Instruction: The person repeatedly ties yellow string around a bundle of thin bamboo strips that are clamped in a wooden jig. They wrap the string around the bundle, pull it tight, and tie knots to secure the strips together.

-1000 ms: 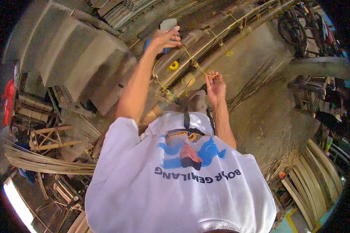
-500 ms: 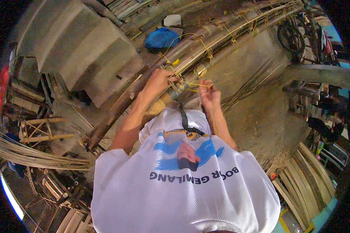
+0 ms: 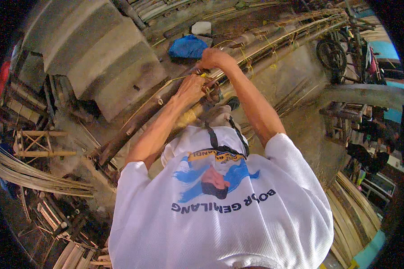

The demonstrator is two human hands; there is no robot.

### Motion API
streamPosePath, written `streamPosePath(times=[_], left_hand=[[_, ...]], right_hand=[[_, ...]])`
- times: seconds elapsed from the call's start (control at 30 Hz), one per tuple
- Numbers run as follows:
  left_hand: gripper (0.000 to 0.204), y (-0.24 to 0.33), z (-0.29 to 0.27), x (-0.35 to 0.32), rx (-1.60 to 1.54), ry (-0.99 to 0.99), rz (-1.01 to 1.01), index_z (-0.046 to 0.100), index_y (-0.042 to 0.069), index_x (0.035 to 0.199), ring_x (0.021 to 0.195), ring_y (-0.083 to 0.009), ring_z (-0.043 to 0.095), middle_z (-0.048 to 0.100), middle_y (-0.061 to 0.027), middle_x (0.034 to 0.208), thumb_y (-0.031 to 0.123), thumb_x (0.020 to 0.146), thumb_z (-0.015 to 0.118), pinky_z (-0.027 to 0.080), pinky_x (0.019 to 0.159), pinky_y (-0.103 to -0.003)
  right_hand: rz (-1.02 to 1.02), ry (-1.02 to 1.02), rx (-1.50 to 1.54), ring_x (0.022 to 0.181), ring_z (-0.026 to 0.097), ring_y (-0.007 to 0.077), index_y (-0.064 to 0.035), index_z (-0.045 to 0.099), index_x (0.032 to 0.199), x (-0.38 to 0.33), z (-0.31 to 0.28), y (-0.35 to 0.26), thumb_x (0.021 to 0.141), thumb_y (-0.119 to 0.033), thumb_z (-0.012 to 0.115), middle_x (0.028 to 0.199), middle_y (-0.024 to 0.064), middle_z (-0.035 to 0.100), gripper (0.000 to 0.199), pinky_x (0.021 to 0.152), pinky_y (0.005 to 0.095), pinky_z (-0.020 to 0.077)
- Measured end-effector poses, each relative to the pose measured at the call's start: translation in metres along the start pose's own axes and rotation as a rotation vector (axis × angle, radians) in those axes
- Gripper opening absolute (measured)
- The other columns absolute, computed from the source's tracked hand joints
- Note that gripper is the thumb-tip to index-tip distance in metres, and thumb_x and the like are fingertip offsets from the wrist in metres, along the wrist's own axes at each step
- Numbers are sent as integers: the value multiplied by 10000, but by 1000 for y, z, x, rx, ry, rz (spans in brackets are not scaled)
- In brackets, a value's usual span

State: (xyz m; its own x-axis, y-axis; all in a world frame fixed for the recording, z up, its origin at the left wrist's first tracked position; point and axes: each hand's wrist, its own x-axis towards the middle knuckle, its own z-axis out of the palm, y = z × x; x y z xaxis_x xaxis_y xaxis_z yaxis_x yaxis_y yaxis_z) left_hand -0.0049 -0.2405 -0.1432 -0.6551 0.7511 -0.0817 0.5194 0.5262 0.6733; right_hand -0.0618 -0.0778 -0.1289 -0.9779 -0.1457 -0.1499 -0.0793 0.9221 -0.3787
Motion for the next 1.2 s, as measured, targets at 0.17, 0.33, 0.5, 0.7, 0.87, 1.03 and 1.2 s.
streamPosePath(times=[0.17,0.33,0.5,0.7,0.87,1.03,1.2], left_hand=[[188,10,-10,-8,14,35,-4,673,50,788,605,-396,581,612,-215,675,231,795,625,454,566,-452],[172,-7,8,-11,-169,148,78,635,56,749,611,-390,585,603,-200,665,208,801,573,453,563,-465],[156,-2,5,-7,-62,65,23,652,58,765,662,-337,630,620,-207,732,190,818,587,477,635,-450],[240,27,-17,-23,-647,188,-68,680,11,955,904,-179,656,696,-97,984,232,920,594,494,803,-286],[270,31,-54,38,-1044,274,-177,623,-2,844,713,-116,602,607,-46,703,252,931,594,497,669,-285],[241,-85,-25,93,-1344,32,-408,581,22,853,559,-99,483,483,10,627,252,918,606,459,544,-300],[493,-63,-79,97,73,-229,-613,639,-24,736,642,-186,625,651,-138,697,446,881,603,491,590,-358]], right_hand=[[-161,305,602,604,537,217,-41,538,928,-27,-27,-35,921,-247,585,704,103,564,211,601,315,460],[398,711,1279,594,487,139,-72,474,873,-165,-12,-68,967,-155,500,655,2,487,127,563,327,439],[432,612,2639,580,465,135,-99,455,841,-178,123,15,986,-163,472,635,-18,396,159,720,317,532],[616,764,2541,560,425,127,-44,462,867,-179,101,13,977,-106,473,620,-3,391,127,808,343,528],[567,733,2563,546,402,119,-42,484,886,-183,93,11,967,-96,484,619,-9,381,98,795,335,519],[444,640,2658,570,440,128,-75,523,866,-177,129,21,956,-156,508,625,-12,420,122,793,371,504],[367,936,2701,641,499,168,-75,568,837,-229,43,30,972,-260,484,648,9,485,244,799,376,482]])
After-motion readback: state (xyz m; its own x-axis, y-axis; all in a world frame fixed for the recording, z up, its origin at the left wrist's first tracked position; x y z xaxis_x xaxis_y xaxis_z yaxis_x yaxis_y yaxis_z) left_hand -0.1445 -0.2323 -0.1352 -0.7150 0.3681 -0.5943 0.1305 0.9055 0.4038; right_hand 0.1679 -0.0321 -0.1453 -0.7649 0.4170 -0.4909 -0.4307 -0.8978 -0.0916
